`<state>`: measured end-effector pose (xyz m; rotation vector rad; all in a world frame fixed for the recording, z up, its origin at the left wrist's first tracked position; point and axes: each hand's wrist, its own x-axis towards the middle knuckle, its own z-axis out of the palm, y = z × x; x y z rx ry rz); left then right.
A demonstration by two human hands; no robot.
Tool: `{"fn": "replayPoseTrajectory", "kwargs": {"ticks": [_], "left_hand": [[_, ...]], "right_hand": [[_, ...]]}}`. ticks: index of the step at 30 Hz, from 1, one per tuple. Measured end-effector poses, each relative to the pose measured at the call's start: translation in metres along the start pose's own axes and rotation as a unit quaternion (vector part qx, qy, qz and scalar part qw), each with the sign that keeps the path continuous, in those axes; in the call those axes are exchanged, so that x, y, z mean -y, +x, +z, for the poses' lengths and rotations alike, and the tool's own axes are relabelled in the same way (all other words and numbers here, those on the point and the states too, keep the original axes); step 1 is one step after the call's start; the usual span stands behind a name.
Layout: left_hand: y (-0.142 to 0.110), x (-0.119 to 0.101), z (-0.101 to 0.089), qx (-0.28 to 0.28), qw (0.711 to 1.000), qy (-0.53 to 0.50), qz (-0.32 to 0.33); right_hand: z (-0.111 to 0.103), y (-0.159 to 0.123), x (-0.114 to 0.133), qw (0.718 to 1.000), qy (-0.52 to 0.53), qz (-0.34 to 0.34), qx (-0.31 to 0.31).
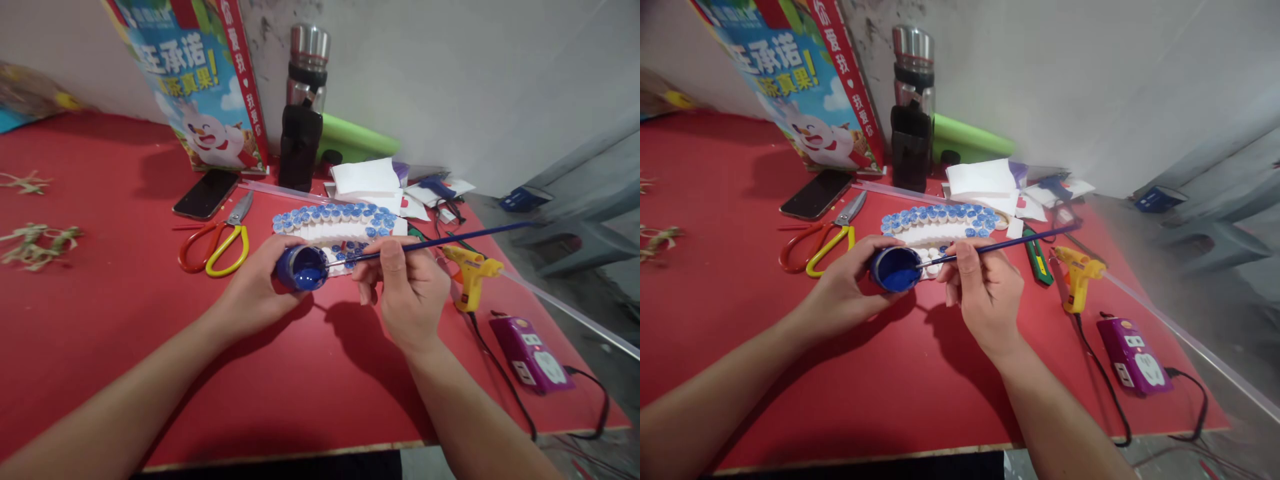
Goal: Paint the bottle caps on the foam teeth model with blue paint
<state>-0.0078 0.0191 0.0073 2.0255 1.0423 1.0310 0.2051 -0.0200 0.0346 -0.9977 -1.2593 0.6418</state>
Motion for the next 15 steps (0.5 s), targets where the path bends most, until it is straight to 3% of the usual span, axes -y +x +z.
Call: {"fn": "replayPoseTrajectory", "kwargs": {"ticks": [9, 15], "left_hand": [[0.001, -0.001, -0.004, -0.023, 0.999, -0.002, -0.041], [0.004, -0.001, -0.006, -0.060, 0.995, -0.006, -0.074]], "right_hand": [[-0.004, -0.003, -0.005, 0.998, -0.056, -0.022, 0.020], [-0.006, 0.005, 0.005, 0.996, -0.058, -0.035, -0.055]]}}
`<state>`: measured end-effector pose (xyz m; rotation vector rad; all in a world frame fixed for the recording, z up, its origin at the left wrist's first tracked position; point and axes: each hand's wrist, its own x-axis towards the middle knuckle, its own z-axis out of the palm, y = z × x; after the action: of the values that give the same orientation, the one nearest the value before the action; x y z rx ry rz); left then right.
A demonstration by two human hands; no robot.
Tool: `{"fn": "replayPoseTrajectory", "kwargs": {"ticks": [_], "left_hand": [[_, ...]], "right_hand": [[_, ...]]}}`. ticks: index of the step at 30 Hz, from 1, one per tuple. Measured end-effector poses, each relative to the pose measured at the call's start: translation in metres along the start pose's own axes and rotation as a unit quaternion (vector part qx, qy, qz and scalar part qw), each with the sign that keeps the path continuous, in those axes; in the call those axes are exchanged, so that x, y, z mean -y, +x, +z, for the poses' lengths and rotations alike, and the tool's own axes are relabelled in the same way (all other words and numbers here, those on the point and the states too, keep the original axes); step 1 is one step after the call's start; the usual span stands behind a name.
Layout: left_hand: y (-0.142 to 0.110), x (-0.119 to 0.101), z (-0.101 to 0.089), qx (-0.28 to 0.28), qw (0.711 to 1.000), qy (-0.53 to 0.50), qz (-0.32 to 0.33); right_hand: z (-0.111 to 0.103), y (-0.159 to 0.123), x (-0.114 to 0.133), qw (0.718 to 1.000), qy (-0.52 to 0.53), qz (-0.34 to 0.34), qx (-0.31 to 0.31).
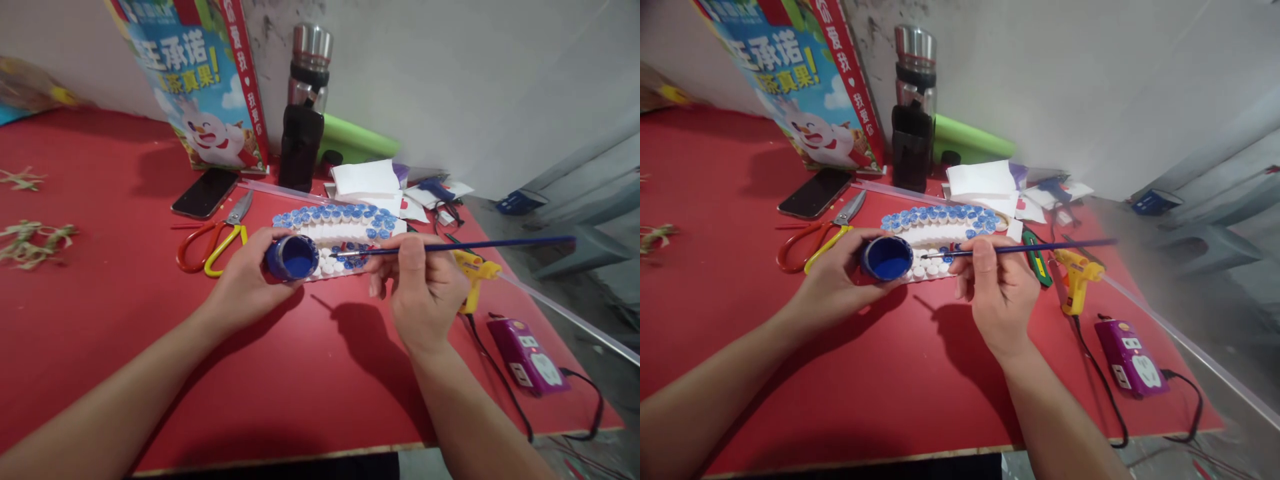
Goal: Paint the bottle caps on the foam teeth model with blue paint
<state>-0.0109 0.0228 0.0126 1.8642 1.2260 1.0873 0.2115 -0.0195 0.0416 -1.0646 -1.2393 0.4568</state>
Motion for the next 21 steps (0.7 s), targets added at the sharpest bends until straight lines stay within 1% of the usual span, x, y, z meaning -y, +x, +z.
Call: {"fn": "replayPoseTrajectory", "kwargs": {"ticks": [4, 7, 12, 14, 17, 21], "left_hand": [[0.006, 0.011, -0.005, -0.049, 0.998, -0.020, -0.038], [0.012, 0.020, -0.010, -0.077, 0.995, -0.041, -0.049], [0.017, 0.023, -0.016, -0.082, 0.991, -0.072, -0.076], [0.017, 0.024, -0.017, -0.079, 0.991, -0.070, -0.083], [0.017, 0.029, -0.016, -0.076, 0.991, -0.066, -0.085], [0.016, 0.036, -0.015, -0.068, 0.990, -0.085, -0.088]], "right_hand": [[-0.007, 0.010, -0.002, 0.999, 0.011, 0.008, -0.032], [-0.009, 0.014, -0.007, 0.999, 0.015, 0.020, -0.023], [-0.006, 0.009, -0.020, 0.998, 0.002, 0.049, 0.044], [-0.005, 0.006, -0.026, 0.997, -0.018, 0.039, 0.066], [-0.005, 0.004, -0.033, 0.995, -0.055, 0.019, 0.083], [-0.005, 0.004, -0.038, 0.992, -0.084, 0.012, 0.091]]}}
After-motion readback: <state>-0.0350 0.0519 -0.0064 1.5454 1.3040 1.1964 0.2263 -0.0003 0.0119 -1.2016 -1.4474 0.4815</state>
